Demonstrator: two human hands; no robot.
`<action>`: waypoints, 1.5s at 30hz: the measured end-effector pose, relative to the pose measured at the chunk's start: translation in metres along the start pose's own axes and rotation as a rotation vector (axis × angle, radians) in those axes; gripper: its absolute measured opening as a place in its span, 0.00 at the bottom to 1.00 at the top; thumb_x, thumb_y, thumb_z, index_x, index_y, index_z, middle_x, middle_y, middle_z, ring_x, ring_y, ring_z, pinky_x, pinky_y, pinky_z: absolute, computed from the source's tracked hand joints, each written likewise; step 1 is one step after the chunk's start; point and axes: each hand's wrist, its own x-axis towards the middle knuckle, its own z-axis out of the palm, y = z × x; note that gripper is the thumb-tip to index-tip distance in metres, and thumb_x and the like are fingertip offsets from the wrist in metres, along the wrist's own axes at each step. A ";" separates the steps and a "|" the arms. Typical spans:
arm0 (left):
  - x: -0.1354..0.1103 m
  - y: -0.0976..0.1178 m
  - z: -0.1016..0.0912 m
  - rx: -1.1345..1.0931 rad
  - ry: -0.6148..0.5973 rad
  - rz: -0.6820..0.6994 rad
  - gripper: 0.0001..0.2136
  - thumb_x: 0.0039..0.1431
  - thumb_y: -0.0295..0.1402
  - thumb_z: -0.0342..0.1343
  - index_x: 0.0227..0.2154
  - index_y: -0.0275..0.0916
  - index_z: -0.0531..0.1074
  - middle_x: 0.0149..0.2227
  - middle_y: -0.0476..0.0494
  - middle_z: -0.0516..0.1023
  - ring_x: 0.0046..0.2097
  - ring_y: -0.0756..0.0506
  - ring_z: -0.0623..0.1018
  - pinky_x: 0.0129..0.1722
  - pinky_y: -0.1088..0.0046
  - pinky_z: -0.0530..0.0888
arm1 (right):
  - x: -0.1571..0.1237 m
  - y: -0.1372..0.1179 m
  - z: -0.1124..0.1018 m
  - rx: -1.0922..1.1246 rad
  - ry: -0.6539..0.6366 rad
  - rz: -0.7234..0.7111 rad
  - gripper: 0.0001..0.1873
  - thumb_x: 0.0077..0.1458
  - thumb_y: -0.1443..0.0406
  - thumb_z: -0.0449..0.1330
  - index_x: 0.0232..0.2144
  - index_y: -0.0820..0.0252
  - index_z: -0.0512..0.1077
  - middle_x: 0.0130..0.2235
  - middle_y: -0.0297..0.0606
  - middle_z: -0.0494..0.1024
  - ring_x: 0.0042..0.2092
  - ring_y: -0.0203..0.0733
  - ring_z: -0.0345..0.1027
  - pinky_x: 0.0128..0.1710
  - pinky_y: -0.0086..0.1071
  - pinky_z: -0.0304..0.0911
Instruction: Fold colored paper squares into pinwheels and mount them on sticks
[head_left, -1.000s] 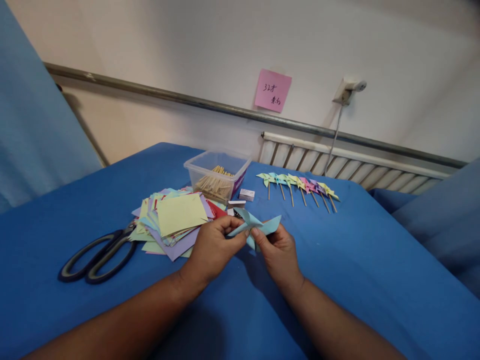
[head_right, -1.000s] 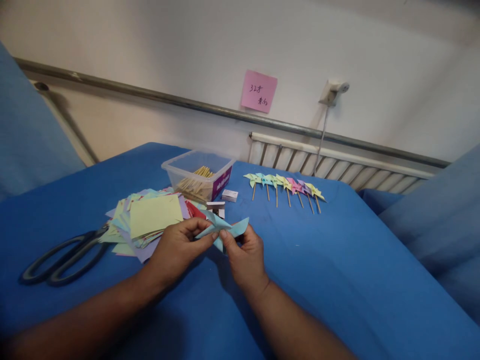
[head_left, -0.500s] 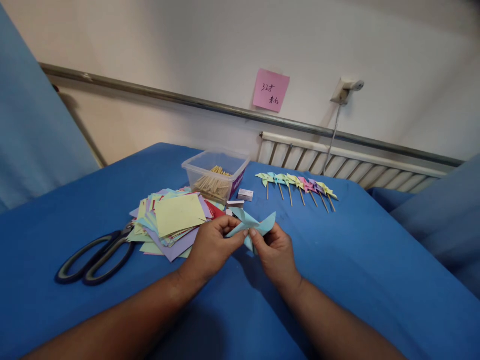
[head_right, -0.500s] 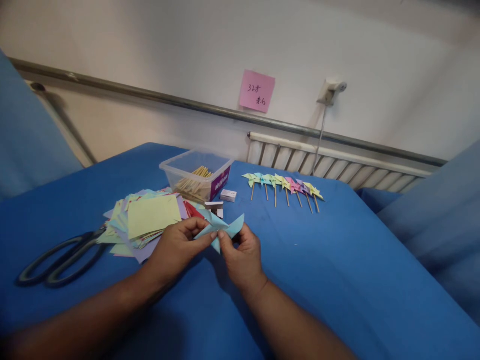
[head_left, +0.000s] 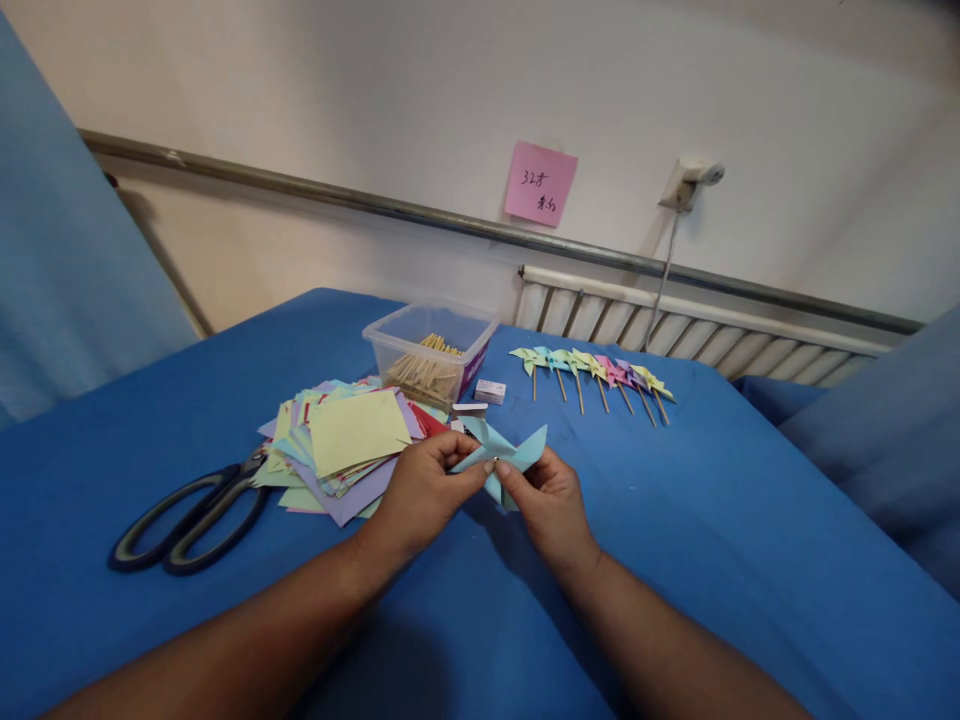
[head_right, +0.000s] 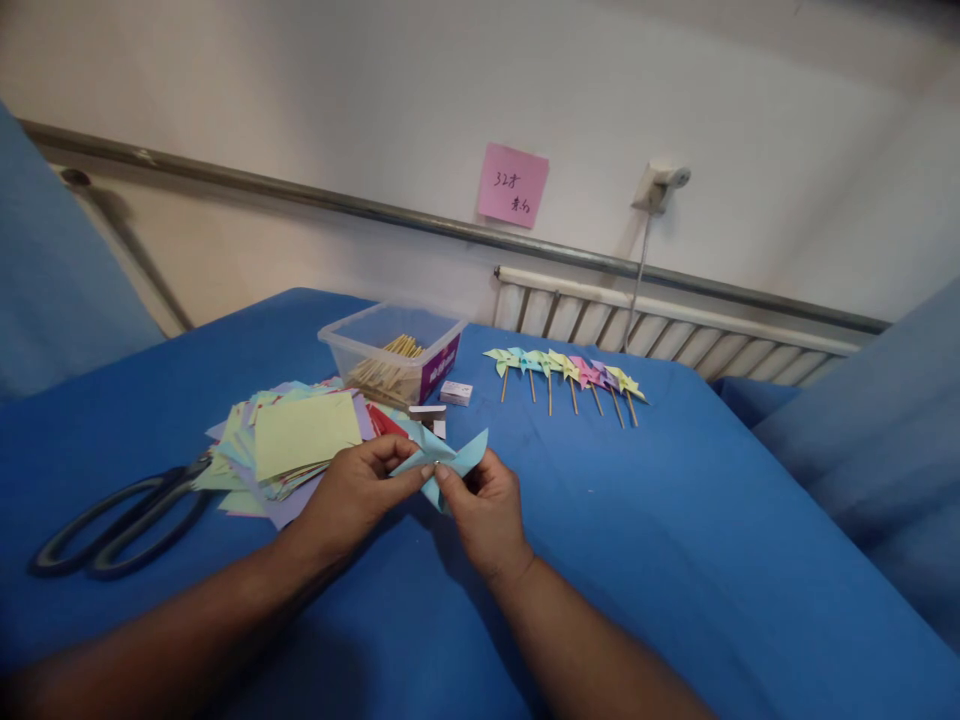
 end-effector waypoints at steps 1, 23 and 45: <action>0.001 -0.001 0.000 0.003 -0.001 0.008 0.07 0.46 0.35 0.62 0.24 0.37 0.71 0.25 0.52 0.73 0.28 0.51 0.71 0.30 0.75 0.67 | 0.000 0.001 0.000 -0.042 0.007 -0.018 0.10 0.50 0.64 0.64 0.36 0.61 0.74 0.34 0.36 0.78 0.34 0.38 0.69 0.36 0.33 0.65; -0.010 0.003 0.006 -0.440 -0.088 -0.157 0.09 0.49 0.34 0.63 0.31 0.34 0.76 0.28 0.46 0.77 0.33 0.48 0.73 0.39 0.71 0.69 | 0.003 -0.024 -0.018 -1.327 -0.105 -0.985 0.12 0.58 0.71 0.54 0.43 0.57 0.71 0.40 0.40 0.76 0.39 0.42 0.66 0.43 0.40 0.54; 0.002 -0.012 -0.002 -0.358 0.029 -0.247 0.11 0.45 0.37 0.65 0.27 0.33 0.75 0.23 0.48 0.75 0.26 0.50 0.72 0.28 0.74 0.64 | -0.005 -0.014 -0.009 -0.745 0.021 -0.489 0.11 0.57 0.67 0.55 0.43 0.59 0.68 0.43 0.43 0.73 0.45 0.44 0.67 0.44 0.39 0.63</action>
